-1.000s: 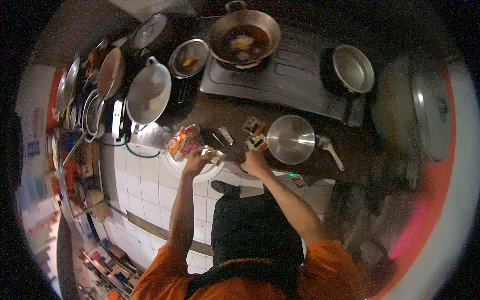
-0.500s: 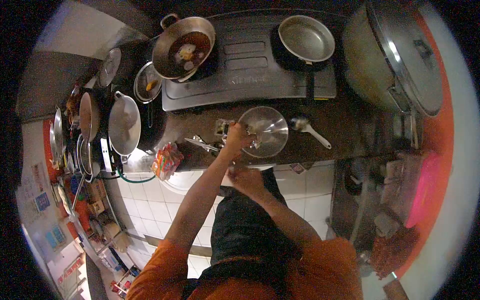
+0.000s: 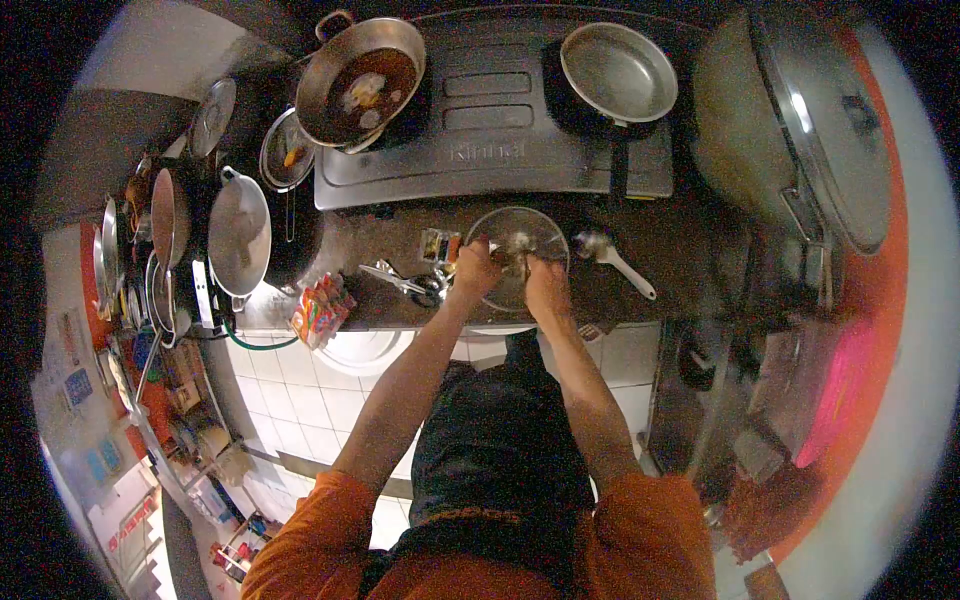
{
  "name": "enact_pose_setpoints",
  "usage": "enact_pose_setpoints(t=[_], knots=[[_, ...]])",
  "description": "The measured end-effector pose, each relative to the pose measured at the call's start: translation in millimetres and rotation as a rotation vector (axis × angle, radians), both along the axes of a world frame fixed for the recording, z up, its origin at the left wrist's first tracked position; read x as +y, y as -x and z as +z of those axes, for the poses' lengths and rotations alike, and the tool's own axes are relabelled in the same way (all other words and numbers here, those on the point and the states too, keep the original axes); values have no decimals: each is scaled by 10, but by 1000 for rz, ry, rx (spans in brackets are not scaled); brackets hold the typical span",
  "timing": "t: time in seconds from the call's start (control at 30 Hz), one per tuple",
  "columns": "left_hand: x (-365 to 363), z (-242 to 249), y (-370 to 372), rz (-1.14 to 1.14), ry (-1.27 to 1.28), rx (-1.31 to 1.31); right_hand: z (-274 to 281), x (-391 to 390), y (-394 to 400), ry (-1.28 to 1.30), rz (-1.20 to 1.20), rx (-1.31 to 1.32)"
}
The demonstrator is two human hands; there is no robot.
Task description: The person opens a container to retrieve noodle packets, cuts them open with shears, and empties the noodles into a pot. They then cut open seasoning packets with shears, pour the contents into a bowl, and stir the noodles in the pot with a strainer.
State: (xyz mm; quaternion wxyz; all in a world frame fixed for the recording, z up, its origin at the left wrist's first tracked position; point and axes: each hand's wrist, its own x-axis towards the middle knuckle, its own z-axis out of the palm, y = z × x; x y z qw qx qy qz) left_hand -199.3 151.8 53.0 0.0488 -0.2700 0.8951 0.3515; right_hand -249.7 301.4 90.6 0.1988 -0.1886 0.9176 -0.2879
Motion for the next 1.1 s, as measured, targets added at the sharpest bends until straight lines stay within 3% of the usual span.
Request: enact_pose_setpoints(t=[0.07, 0.17, 0.27, 0.33, 0.43, 0.57, 0.7, 0.9, 0.97, 1.1], knots=[[-17, 53, -40, -69, 47, -43, -14, -18, 23, 31, -19, 9], [40, -379, -170, -159, 282, -3, 226, -108, 67, 46, -42, -22], [123, -369, -206, -220, 463, -65, 231, -149, 108, -24, -34, -75], [180, -104, -191, -312, 536, -119, 46, -96, 79, -30, 0, -18], [160, 218, -133, -410, 510, -211, -52, -71, 55, 16, -46, -11], [111, 192, -106, -403, 367, -270, -16, -79, 30, 46, -111, -26], [185, -62, -212, -296, 566, -105, -30, -60, 37, 41, -74, -5], [151, -209, -238, -217, 413, -4, -80, -73, 91, -69, -24, 15], [76, 116, -177, -313, 356, -25, -165, -45, 83, -69, 3, 64], [72, 23, -122, -357, 230, -154, -133, -14, 116, -85, 35, 56]])
